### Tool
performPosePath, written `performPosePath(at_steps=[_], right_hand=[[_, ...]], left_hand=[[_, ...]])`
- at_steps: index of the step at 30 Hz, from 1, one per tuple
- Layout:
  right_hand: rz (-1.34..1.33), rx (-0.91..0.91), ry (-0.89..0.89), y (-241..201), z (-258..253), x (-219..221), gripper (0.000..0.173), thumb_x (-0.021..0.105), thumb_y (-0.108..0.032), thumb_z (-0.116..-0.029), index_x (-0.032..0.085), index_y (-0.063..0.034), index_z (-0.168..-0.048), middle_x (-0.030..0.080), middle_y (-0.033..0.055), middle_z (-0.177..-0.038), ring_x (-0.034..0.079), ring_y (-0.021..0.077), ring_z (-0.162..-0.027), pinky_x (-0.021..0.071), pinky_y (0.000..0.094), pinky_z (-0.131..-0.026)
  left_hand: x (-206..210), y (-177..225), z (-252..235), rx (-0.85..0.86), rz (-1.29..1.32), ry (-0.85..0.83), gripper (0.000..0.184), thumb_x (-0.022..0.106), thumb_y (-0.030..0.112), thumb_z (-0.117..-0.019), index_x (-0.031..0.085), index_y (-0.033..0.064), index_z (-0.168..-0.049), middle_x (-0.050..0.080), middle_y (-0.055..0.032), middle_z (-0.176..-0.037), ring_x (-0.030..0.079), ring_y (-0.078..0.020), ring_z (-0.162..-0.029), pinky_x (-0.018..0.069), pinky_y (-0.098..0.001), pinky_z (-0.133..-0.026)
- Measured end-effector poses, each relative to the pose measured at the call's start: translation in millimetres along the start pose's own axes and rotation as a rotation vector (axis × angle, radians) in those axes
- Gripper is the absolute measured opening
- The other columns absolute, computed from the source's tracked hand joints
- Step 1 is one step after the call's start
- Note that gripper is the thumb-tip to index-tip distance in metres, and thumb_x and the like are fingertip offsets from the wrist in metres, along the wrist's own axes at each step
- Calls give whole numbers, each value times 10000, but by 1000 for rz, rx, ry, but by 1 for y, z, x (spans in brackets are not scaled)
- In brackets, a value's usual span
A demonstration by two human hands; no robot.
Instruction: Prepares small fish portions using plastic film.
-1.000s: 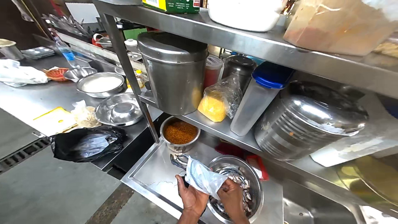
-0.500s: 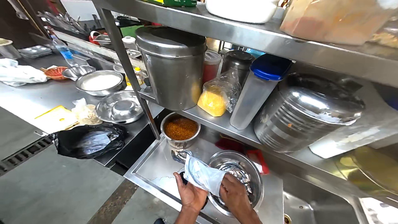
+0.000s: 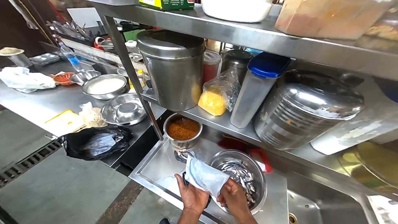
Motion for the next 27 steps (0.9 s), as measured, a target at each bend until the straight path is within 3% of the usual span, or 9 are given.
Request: performPosePath(at_steps=[4,6,9,14,18,20,23,25,27], right_hand=[[140,-127,47,-10,-6,1,112,622,-131,-944,664,-48,-1008,716,40,-748,673,164,-586,571,327,-515],[270,-214,52,-15,-5,-5,149,655,-220,-951,696,-86,-1002,729,4,-787,689,125,-621,603,316,-565],[507,-300,43,-10,0,-8,220,688,-341,-945,760,-146,-1016,715,-28,-827,637,67,-638,567,288,-611],[350,-375,-103,-6,4,-5,218,721,-330,-969,778,-134,-1047,700,9,-907,613,64,-663,552,240,-611],[527,-255,10,-5,-29,-58,241,682,-360,-977,779,-152,-1050,730,-6,-874,659,102,-706,583,346,-693],[749,-206,89,6,-61,-96,209,668,-311,-994,764,-149,-1083,745,37,-985,713,184,-825,608,453,-792],[1091,7,143,52,-120,-139,209,646,-254,-982,755,-137,-1118,741,121,-1088,711,319,-1015,561,585,-897],[1291,122,72,84,-152,-138,255,615,-265,-982,736,-102,-1135,708,179,-1167,675,384,-1100,538,613,-918],[1412,111,-46,107,-174,-118,258,605,-224,-976,725,-75,-1149,680,189,-1219,639,402,-1155,537,608,-928]], left_hand=[[-1,-2,0,-3,16,-24,1082,436,948,-745,458,146,-1472,624,-209,-1341,630,-389,-1205,543,-604,-939],[-4,3,-1,16,-2,-2,1093,395,965,-743,437,168,-1489,617,-188,-1359,622,-373,-1221,536,-606,-948],[-9,13,-1,46,-16,13,1076,355,965,-758,433,184,-1494,615,-161,-1368,612,-354,-1241,526,-611,-966],[-18,20,2,93,-42,22,1034,348,936,-798,407,189,-1511,588,-139,-1409,579,-334,-1287,501,-620,-1001],[-13,35,11,138,-52,61,1003,310,929,-814,395,211,-1510,588,-124,-1409,590,-318,-1278,522,-603,-976],[-9,44,15,168,-58,68,993,287,927,-823,391,223,-1516,574,-109,-1431,571,-310,-1303,509,-605,-993],[-9,56,20,215,-64,72,978,290,916,-833,390,224,-1517,573,-108,-1433,568,-309,-1309,503,-613,-998],[-14,64,24,238,-54,98,972,311,910,-837,387,224,-1521,575,-119,-1427,576,-322,-1297,508,-629,-976],[-22,72,27,246,-48,126,1004,338,919,-820,377,205,-1524,573,-135,-1427,584,-331,-1287,519,-620,-970]])
Point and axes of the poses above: each hand's wrist, its own z-axis away from the middle knuckle, its own x-axis out of the palm, y = z × x, the point moved 8 cm from there along -z, towards the middle knuckle
